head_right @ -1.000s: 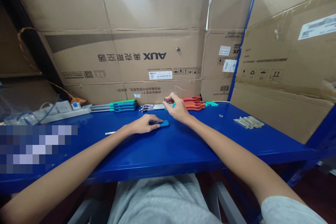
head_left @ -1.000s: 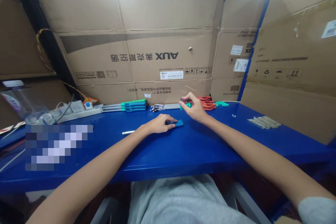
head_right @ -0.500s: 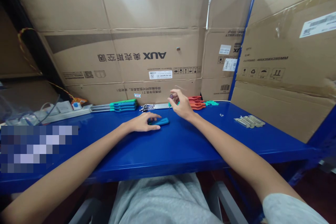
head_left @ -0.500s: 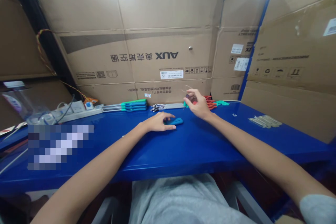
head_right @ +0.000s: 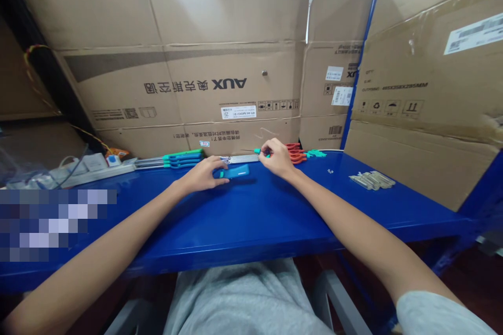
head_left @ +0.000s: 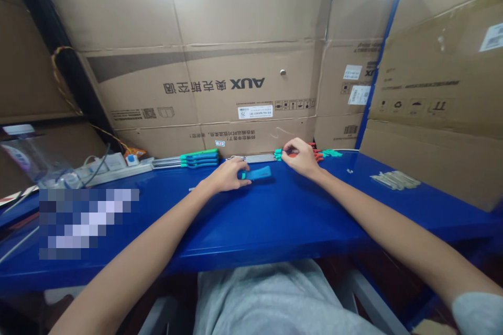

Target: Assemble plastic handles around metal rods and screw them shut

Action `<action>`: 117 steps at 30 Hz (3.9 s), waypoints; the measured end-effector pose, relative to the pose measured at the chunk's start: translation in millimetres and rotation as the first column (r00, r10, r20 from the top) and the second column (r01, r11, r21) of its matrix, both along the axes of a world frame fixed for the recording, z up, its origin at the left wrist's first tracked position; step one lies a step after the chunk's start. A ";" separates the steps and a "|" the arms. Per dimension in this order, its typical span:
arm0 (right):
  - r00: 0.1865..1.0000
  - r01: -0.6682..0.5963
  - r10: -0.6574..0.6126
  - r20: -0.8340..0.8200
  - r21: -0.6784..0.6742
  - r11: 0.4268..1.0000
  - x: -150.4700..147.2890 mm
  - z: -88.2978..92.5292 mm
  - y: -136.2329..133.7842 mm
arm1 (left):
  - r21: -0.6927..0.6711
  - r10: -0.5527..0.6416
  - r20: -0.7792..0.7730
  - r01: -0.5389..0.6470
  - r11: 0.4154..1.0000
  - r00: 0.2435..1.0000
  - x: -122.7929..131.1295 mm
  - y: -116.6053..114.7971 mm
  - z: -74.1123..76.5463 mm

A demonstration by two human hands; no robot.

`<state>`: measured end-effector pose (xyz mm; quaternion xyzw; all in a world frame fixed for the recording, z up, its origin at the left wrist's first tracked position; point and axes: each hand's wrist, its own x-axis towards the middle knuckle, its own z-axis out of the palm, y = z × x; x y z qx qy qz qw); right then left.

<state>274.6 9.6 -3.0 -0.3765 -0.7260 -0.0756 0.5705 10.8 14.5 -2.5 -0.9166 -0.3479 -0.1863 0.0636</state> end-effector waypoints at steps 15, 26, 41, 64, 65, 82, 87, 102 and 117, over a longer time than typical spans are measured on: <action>0.988 -0.100 0.126 0.090 -0.246 0.964 -4.7 -17.0 4.0 | 0.195 -0.142 0.953 -0.184 0.963 0.268 -16.0 3.2 29.9; 0.960 -0.185 0.257 0.110 -0.436 0.881 -5.7 -25.1 4.3 | -0.239 0.302 0.891 0.216 0.947 -0.340 -40.9 24.3 39.8; 0.918 -0.145 0.331 0.217 -0.593 0.792 -7.6 -29.0 5.2 | -0.380 0.552 0.782 0.482 0.790 -0.288 -28.4 11.2 45.1; 0.935 0.333 -0.183 0.304 -0.573 0.749 3.9 -1.9 1.1 | -0.148 0.038 0.046 -0.031 0.989 0.998 -3.8 1.8 -3.2; 0.934 0.330 -0.173 0.312 -0.574 0.750 2.7 -1.2 -0.5 | -0.160 0.001 0.047 0.007 0.987 0.999 0.9 0.4 -7.3; 0.824 -0.092 0.315 0.471 -0.437 0.895 -26.7 -19.1 -19.8 | 0.238 -0.212 0.218 0.159 0.958 0.953 25.0 -15.8 -11.0; 0.816 -0.102 0.330 0.474 -0.444 0.890 -28.1 -19.7 -22.5 | 0.147 -0.184 0.121 0.166 0.975 0.975 19.6 -6.9 -12.3; 0.791 0.192 0.271 0.549 -0.643 0.741 -17.3 -7.5 -22.9 | -0.096 0.103 -0.073 -0.110 0.989 0.992 -20.9 17.1 1.3; 0.891 0.041 0.287 0.351 -0.693 0.720 11.1 -9.6 1.7 | -0.338 0.346 0.033 -0.316 0.886 0.938 -76.1 47.5 5.8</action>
